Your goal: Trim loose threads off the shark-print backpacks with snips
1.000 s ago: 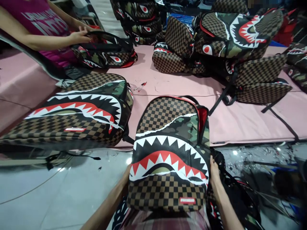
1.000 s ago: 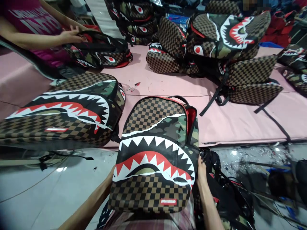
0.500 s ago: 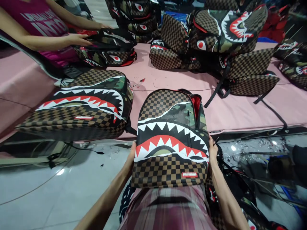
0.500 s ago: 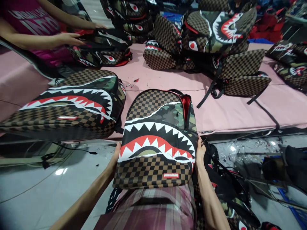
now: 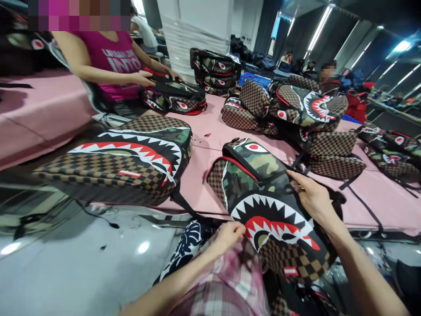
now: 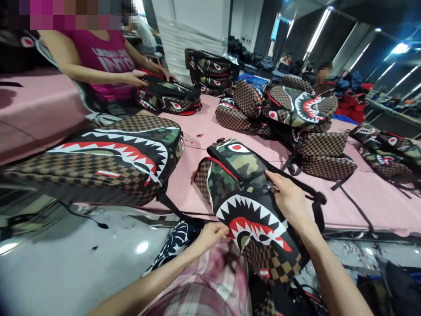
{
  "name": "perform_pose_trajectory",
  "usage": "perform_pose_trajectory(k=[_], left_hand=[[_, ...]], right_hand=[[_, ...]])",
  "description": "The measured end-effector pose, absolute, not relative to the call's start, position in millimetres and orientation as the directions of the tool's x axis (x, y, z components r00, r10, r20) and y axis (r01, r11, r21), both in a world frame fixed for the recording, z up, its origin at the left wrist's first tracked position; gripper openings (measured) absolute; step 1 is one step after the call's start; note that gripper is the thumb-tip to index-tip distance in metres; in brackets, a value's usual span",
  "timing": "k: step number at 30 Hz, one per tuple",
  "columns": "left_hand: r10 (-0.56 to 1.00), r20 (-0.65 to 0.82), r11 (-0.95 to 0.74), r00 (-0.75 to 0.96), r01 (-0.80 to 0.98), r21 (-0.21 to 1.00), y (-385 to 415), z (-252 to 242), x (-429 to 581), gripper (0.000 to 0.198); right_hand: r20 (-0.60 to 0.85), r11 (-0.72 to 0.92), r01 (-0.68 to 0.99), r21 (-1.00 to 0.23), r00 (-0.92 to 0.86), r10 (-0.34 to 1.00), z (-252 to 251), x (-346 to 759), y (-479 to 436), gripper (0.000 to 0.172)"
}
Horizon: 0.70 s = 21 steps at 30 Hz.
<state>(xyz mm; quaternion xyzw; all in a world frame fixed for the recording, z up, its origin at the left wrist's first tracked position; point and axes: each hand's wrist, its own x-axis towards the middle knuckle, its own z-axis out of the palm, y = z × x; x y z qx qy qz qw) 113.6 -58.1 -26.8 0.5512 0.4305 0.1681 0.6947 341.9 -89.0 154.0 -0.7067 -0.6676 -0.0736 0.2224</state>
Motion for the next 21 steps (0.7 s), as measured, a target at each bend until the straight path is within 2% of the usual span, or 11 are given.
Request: perform_pose_trajectory(k=[2, 3, 4, 5, 6, 8, 10, 13, 16, 19, 21], left_hand=[[0.891, -0.065, -0.007, 0.45, 0.156, 0.988, -41.9, 6.5, 110.7, 0.018], [0.91, 0.199, -0.254, 0.363, 0.11, 0.961, -31.8, 24.4, 111.0, 0.019], [0.855, 0.409, -0.456, 0.318, 0.088, 0.886, -20.7, 41.6, 113.3, 0.02], [0.771, 0.545, -0.6, 0.329, 0.091, 0.795, -9.0, 57.1, 117.4, 0.021], [0.706, 0.602, -0.682, 0.372, 0.126, 0.721, 2.9, 70.2, 123.0, 0.022], [0.631, 0.565, -0.753, 0.532, 0.244, 0.611, 24.7, 89.1, 134.7, 0.021], [0.595, 0.423, -0.765, 0.684, 0.32, 0.558, 41.6, 101.1, 141.8, 0.019], [0.496, 0.23, -0.748, 0.837, 0.278, 0.603, 55.3, 116.0, 140.5, 0.018], [0.4, 0.079, -0.742, 0.913, 0.273, 0.613, 58.6, 132.1, 136.4, 0.015], [0.337, -0.083, -0.785, 0.938, 0.328, 0.525, 57.5, 145.3, 140.8, 0.016], [0.311, -0.151, -0.828, 0.938, 0.345, 0.441, 55.3, 149.4, 146.9, 0.015]], right_hand=[[0.357, -0.072, 0.991, -0.112, 0.108, 0.928, 150.2, 338.8, -73.4, 0.044], [0.353, -0.103, 0.991, -0.088, 0.128, 0.927, 150.0, 337.6, -69.2, 0.043], [0.355, -0.124, 0.989, -0.083, 0.145, 0.924, 150.6, 336.5, -67.3, 0.041], [0.354, -0.135, 0.986, -0.096, 0.16, 0.921, 151.6, 335.6, -67.5, 0.04], [0.348, -0.139, 0.983, -0.118, 0.172, 0.921, 152.3, 334.7, -69.0, 0.039], [0.339, -0.144, 0.975, -0.167, 0.194, 0.921, 151.2, 333.8, -73.9, 0.038], [0.346, -0.166, 0.966, -0.199, 0.228, 0.91, 146.3, 334.5, -77.6, 0.039], [0.352, -0.223, 0.954, -0.202, 0.283, 0.892, 137.2, 337.2, -77.5, 0.04], [0.314, -0.25, 0.959, -0.13, 0.279, 0.908, 134.2, 337.2, -75.6, 0.044], [0.287, -0.251, 0.967, -0.047, 0.254, 0.924, 136.4, 333.5, -78.4, 0.048], [0.309, -0.219, 0.975, -0.045, 0.222, 0.925, 138.5, 330.3, -81.4, 0.05]])
